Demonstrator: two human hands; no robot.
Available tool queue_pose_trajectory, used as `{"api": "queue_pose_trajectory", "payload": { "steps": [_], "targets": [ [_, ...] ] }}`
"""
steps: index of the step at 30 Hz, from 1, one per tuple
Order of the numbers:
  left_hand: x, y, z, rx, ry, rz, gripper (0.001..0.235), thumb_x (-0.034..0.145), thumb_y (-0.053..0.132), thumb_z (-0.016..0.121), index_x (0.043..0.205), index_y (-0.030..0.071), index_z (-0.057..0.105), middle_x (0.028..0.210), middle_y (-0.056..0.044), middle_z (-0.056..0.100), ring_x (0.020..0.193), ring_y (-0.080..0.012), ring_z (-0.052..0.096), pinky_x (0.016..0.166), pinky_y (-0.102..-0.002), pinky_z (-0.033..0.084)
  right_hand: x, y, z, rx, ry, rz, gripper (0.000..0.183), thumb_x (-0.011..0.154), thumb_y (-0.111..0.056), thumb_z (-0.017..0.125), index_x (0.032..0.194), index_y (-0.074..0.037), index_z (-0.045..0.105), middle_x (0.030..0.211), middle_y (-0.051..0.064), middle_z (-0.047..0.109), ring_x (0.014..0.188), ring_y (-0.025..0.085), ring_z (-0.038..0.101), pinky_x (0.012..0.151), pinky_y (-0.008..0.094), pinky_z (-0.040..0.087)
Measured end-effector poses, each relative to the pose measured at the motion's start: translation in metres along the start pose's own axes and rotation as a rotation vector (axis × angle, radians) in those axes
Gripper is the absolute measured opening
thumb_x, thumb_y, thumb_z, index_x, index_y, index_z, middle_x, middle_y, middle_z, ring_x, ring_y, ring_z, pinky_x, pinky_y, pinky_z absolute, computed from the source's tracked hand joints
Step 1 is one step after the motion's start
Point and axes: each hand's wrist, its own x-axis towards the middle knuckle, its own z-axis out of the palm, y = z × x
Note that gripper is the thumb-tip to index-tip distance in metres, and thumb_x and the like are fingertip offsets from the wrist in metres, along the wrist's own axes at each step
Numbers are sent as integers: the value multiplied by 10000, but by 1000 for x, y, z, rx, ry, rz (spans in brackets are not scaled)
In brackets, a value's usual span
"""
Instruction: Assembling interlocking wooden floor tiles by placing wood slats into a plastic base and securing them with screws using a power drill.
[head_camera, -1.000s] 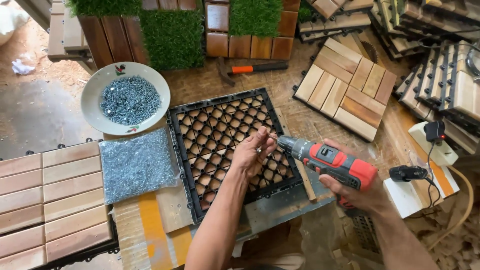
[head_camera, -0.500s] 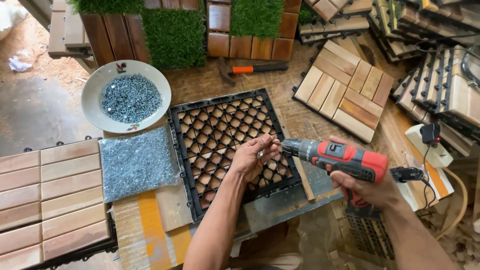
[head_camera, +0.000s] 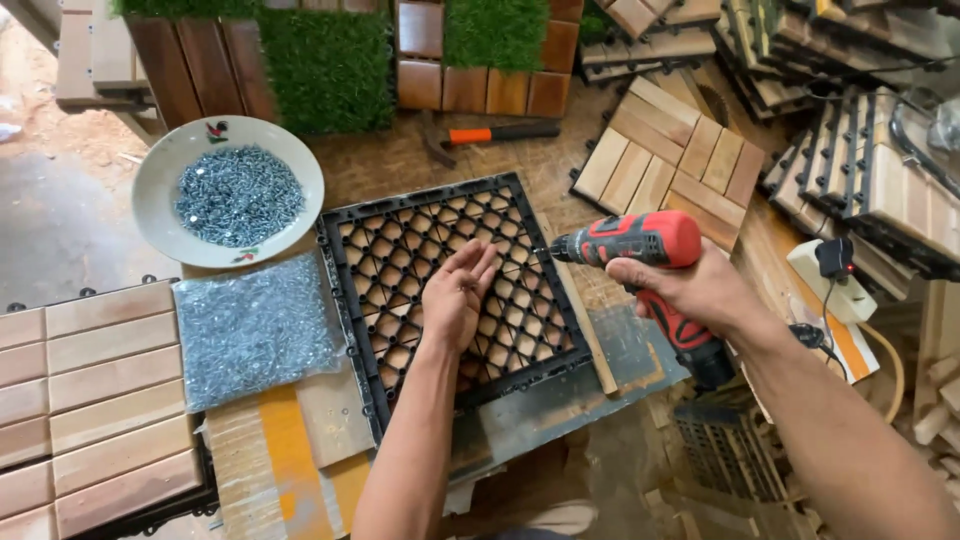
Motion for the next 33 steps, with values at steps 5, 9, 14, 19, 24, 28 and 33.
{"api": "queue_pose_trajectory", "payload": {
  "steps": [5,9,14,19,24,28,33],
  "targets": [
    [2,-4,-9,46,-72,5,771,729,-238,340,1466,-81,502,1515,-314,492,1442,-419,444,1184,-562,318,-1,-22,2,-50,2,57,279,810,-109,872,891,91,696,667,248,695,474,299,684,436,382,581],
    [6,-10,-13,120,-137,28,723,808,-250,370,1483,-35,515,1532,-279,497,1454,-393,429,1178,-530,328,-1,-40,3,-172,-18,65,327,809,-228,883,885,41,713,587,223,692,441,283,663,436,368,549],
    [-3,-1,2,104,-53,32,495,905,-152,465,1380,-72,579,1386,-291,600,1333,-400,556,1112,-497,442,9,-36,4,-102,-33,39,304,790,-152,884,904,67,707,673,240,704,463,296,678,433,378,568],
    [-4,-2,9,164,26,49,341,886,-107,562,1207,-109,678,1173,-304,715,1141,-391,705,1011,-470,563,11,-35,4,-75,-26,37,342,787,-142,890,953,81,692,721,260,697,484,310,675,452,408,585],
    [-13,2,26,655,126,81,253,869,230,753,1108,165,805,774,-34,754,718,-77,691,690,-279,631,13,-14,-5,14,8,47,304,792,-82,879,958,88,690,666,279,670,468,326,676,435,420,592],
    [-10,3,51,1260,17,227,452,877,379,660,1256,148,745,806,51,670,702,-68,565,669,-261,499,8,-25,-11,-81,-38,247,503,845,-281,750,1305,-79,722,671,244,677,592,292,658,558,393,518],
    [38,-37,23,1586,-102,600,313,871,518,732,1097,312,796,939,37,806,636,-70,656,465,-246,461,-2,-22,-16,78,-40,150,467,818,-113,773,1256,-27,636,774,245,634,531,346,629,459,428,522]
  ]
}}
